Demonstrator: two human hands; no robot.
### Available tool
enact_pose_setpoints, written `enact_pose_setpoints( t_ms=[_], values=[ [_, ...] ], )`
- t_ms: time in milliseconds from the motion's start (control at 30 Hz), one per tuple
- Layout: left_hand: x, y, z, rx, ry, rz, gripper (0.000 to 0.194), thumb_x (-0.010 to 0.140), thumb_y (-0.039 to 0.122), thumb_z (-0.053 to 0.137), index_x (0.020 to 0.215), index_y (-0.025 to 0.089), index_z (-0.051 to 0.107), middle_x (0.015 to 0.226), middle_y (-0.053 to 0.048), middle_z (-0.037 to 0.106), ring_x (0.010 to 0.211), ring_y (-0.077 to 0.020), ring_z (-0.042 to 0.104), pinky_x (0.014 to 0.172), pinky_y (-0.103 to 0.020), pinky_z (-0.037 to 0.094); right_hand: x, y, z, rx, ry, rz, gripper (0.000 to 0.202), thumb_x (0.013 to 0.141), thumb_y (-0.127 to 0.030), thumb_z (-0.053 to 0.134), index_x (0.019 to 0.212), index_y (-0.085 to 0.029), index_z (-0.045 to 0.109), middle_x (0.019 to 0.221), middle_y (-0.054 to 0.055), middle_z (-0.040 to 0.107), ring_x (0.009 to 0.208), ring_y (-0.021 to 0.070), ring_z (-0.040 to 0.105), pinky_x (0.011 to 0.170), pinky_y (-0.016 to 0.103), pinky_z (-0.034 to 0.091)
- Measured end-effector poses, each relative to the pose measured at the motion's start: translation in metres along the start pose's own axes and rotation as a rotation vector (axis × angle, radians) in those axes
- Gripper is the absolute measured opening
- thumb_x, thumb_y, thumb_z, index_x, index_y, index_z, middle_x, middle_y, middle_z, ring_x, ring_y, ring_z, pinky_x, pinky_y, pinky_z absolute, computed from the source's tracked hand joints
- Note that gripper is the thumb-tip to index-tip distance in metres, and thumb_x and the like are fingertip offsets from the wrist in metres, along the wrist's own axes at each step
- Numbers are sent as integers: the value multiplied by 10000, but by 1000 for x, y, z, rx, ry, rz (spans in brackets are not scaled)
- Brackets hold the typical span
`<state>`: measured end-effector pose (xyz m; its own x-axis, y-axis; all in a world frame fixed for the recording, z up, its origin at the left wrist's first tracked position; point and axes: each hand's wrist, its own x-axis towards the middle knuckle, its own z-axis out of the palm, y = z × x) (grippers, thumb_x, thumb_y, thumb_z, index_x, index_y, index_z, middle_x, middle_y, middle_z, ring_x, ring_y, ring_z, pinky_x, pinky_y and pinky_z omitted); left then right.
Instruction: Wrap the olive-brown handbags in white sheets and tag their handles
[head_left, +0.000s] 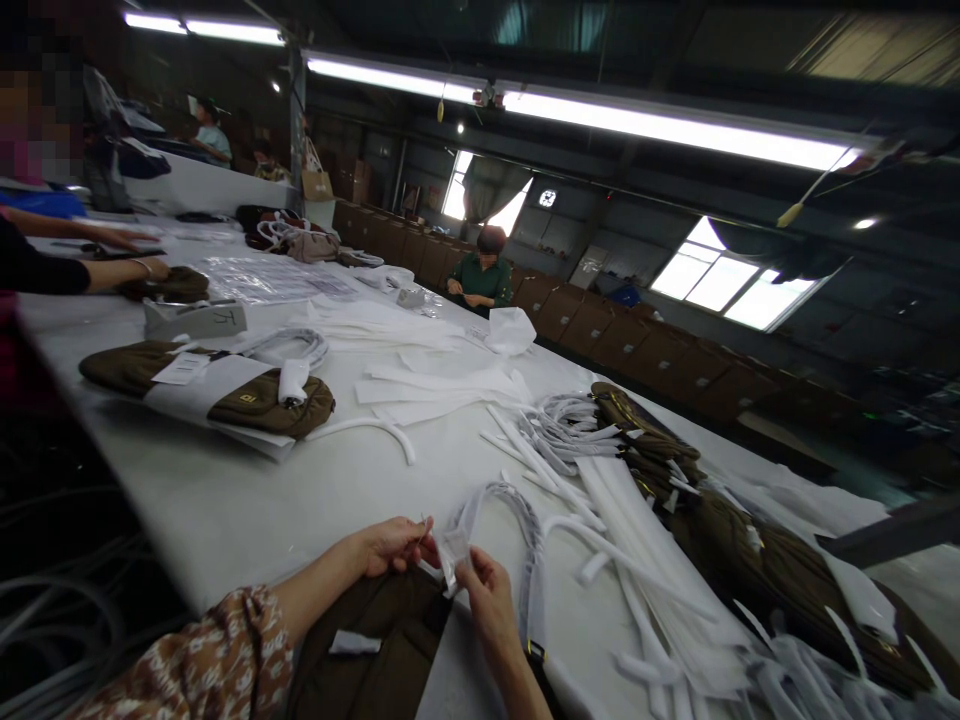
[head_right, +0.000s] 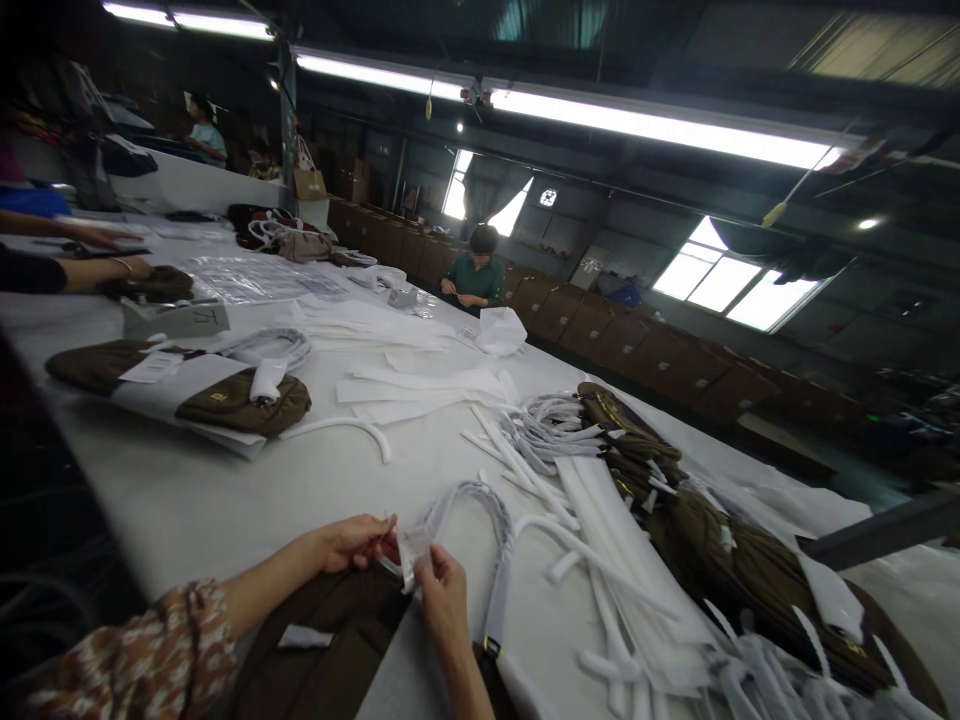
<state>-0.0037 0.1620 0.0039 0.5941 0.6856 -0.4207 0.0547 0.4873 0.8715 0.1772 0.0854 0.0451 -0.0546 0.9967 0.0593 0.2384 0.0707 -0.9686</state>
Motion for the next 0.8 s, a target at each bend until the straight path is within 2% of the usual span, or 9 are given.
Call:
enact_pose_setpoints(
  t_ms=[100,233,300,400,500,567,633,733,800],
  values=[
    [5,-3,4,66,70,-19,803,477,913,533,662,134,600,691,-74,647,479,-68,361,457,-230,146,-3,1,2,-240,68,31,270,738,-263,462,782,-156,706,699,22,685,666,199,594,616,254,423],
    [1,-1,14,176,107,13,760,557,904,467,651,155,563,602,-22,582,477,-90,384,457,-244,170,-2,6,7,-482,94,-8,272,688,-196,453,764,-171,713,711,43,696,675,203,594,642,265,403],
    [-4,4,20,253,116,55,666,594,823,548,643,159,568,542,15,534,470,-95,375,465,-250,191,-1,8,10,-526,83,-21,253,691,-187,463,744,-177,710,695,51,693,657,200,590,634,268,400],
    [-12,12,29,370,162,143,433,558,552,748,587,157,572,489,56,482,500,-96,373,497,-252,215,-1,7,12,-517,63,-34,224,744,-226,486,754,-182,705,700,57,697,656,202,604,644,277,421],
    [-21,22,33,436,260,213,288,600,389,723,534,157,564,473,60,466,541,-105,400,522,-252,223,-5,-3,5,-450,54,-72,304,779,-301,536,1007,-171,690,937,90,724,841,231,654,766,312,474],
    [-30,28,31,443,322,228,254,642,361,679,535,158,569,467,53,474,541,-110,422,528,-249,240,-11,-14,-13,-423,102,-89,462,767,-341,580,1191,-160,614,1141,119,675,1010,252,635,894,357,466],
    [-44,33,25,418,357,214,230,648,356,675,575,155,590,471,44,502,525,-116,454,522,-239,269,-22,-23,-43,-428,186,-64,534,765,-392,595,1245,-159,580,1217,129,638,1080,261,614,963,392,445],
    [-82,29,14,334,388,151,317,690,460,649,706,145,610,501,28,540,459,-111,460,449,-218,268,-48,-25,-103,-480,307,54,508,771,-466,566,1175,-164,626,1131,129,679,1037,269,641,952,412,461],
    [-116,15,11,204,409,106,406,733,545,610,810,147,593,560,21,567,425,-88,433,396,-190,229,-69,-16,-141,-538,333,161,516,755,-488,557,1143,-160,642,1068,133,702,1001,277,658,929,415,476]
  ],
)
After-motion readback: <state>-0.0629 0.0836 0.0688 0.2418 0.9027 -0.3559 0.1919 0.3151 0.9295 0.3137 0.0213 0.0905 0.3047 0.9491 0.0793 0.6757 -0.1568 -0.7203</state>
